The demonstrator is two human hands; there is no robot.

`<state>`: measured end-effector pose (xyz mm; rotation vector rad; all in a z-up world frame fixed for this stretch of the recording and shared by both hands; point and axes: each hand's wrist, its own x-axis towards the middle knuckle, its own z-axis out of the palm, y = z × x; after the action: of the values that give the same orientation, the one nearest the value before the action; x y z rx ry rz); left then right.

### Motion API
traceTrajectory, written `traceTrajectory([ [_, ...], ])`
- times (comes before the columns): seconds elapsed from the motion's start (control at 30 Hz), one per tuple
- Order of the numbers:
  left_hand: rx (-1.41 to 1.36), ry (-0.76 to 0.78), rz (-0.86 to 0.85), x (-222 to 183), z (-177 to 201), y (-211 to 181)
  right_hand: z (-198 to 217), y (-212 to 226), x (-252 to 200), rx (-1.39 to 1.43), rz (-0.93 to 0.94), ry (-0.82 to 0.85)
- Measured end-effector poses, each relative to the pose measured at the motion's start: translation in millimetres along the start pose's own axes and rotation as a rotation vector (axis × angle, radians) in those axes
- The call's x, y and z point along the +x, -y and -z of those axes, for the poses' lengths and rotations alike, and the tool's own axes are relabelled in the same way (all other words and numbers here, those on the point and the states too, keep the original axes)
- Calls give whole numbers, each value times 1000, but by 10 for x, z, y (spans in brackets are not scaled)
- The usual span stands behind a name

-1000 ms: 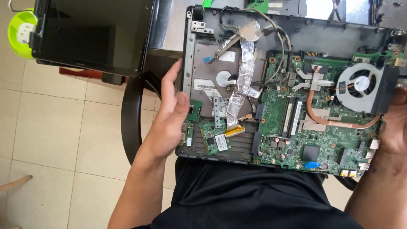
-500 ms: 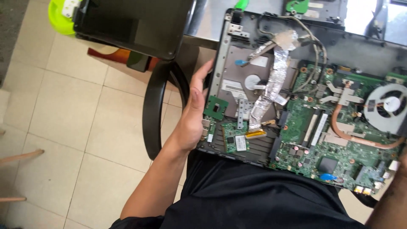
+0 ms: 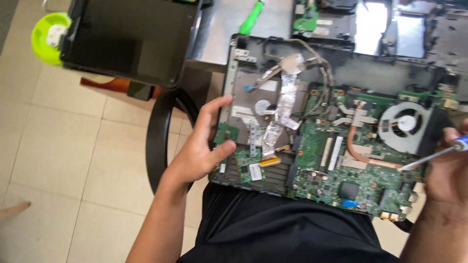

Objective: Disassembling a laptop by removing screws from the motherboard and chassis using a screwdriver.

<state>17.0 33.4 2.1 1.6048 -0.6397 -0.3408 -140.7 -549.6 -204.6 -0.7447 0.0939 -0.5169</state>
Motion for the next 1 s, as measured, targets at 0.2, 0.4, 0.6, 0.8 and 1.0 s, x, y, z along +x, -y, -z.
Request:
traceTrajectory([
  [0.2, 94, 62, 211, 25, 80, -94, -1352, -7, -115, -208, 70, -282],
  [0.4, 221, 25, 189, 22, 69, -7, -2010, 16, -319, -489, 106, -304],
  [0.6, 252, -6, 194, -1, 40, 50, -2139, 49, -436, -709, 266, -139],
  [0.8, 271, -12, 172, 15, 13, 35, -2108, 64, -570, -1002, 467, 106],
  [1.0, 234, -31, 159, 17, -19, 71, -2172, 80, -564, -1005, 523, 57],
])
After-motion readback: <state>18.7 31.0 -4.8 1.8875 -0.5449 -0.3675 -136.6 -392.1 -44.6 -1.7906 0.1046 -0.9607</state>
